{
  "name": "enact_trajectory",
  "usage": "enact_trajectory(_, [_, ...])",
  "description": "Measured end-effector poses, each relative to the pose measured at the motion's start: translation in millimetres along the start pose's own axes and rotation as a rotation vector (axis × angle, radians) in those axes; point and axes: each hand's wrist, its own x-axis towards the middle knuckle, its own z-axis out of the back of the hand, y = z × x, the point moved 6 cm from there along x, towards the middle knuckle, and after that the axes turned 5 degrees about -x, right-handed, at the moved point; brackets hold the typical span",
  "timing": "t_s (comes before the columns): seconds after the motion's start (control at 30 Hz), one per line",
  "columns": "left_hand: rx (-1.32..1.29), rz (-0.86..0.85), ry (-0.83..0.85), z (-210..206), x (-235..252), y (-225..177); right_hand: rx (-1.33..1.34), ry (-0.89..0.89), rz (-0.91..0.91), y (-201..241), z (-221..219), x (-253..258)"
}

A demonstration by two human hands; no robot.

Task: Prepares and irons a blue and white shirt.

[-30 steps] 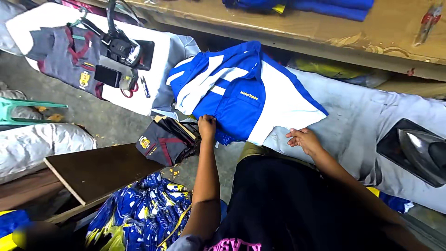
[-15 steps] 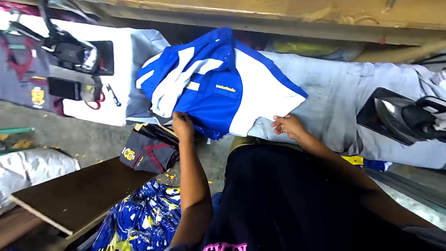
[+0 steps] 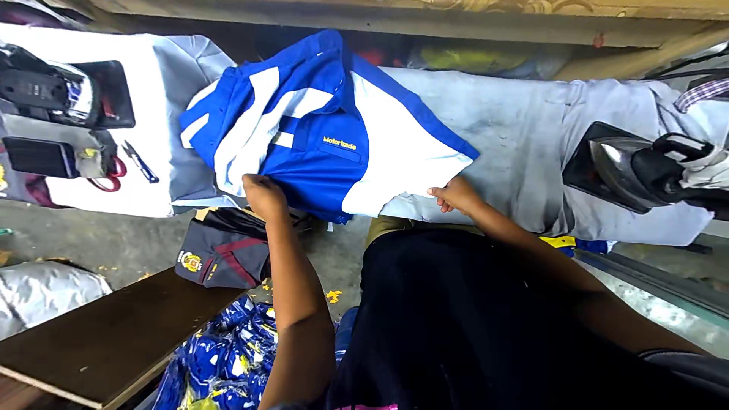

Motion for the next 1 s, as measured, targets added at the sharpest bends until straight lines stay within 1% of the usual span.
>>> enact_trajectory(0.1, [0.040,-0.002,-0.012,0,4,-8,-0.098,0.030,-0.004,1,-2,1])
enact_trajectory(0.2, [0.109,-0.003,0.055,-10,4,-11,-0.175,0.015,-0.003,3,0,1])
enact_trajectory(0.3, [0.114,-0.114,0.074,-13,-17,-24,-0.212,0.013,0.012,1,3,1])
enact_trajectory(0.37, [0.061,-0.292,0.139,-17,-52,-48,-0.230,0.043,0.043,-6,11,1])
enact_trajectory(0.4, [0.041,-0.405,0.208,-25,-75,-62,-0.224,0.059,0.050,-10,18,-1])
enact_trajectory(0.47, [0.008,-0.657,0.342,-49,-128,-85,-0.174,0.059,0.073,-15,37,-9])
enact_trajectory(0.53, [-0.095,-0.943,0.389,-73,-178,-103,-0.104,0.023,0.132,-15,54,-15])
enact_trajectory(0.57, [-0.149,-1.069,0.405,-84,-196,-109,-0.065,0.008,0.170,-14,59,-16])
enact_trajectory(0.63, [-0.179,-1.223,0.469,-106,-217,-114,0.011,0.019,0.233,-13,61,-16])
enact_trajectory(0.73, [-0.122,-1.295,0.529,-129,-224,-115,0.118,0.031,0.233,-13,52,-8])
enact_trajectory(0.8, [-0.090,-1.310,0.514,-139,-219,-113,0.174,-0.033,0.221,-11,51,-3])
enact_trajectory(0.9, [-0.059,-1.300,0.481,-148,-211,-111,0.250,-0.107,0.217,-7,62,9])
enact_trajectory(0.97, [-0.045,-1.318,0.447,-153,-209,-109,0.177,-0.165,0.239,-1,75,15])
enact_trajectory(1.0, [-0.044,-1.330,0.432,-155,-209,-109,0.064,-0.212,0.277,3,81,16])
